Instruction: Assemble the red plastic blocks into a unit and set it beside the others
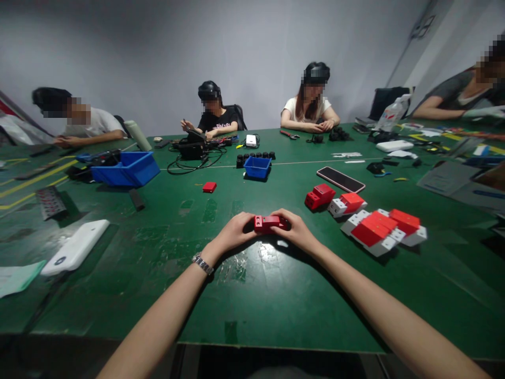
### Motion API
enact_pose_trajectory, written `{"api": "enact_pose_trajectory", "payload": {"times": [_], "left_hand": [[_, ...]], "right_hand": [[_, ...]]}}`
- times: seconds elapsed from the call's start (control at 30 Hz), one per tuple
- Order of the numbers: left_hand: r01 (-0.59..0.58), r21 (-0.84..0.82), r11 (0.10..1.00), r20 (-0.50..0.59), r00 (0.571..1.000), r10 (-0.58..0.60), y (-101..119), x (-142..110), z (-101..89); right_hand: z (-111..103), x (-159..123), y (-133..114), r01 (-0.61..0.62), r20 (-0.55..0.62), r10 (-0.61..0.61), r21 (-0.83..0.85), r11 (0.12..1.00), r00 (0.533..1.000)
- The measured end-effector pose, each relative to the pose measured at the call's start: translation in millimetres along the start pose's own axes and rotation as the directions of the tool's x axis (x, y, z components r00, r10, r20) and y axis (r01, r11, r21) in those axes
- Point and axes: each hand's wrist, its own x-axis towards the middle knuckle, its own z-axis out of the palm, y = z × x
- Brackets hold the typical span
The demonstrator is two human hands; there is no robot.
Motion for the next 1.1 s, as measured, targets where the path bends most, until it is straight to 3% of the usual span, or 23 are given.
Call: {"api": "enact_pose_trajectory", "payload": {"times": [0.43, 1.1], "left_hand": [[0.003, -0.001, 1.000, 0.001, 1.000, -0.003, 0.0, 0.6, -0.2], [-0.033, 0.037, 0.999, -0.010, 0.999, 0.034, -4.4, 0.3, -0.9]], "right_hand": [[-3.4, 2.1, 7.7, -0.145, -0.062, 0.163, 0.224, 0.964, 0.985], [-2.8, 4.2, 12.7, -0.178, -0.079, 0.214, 0.324, 0.929, 0.974]]}}
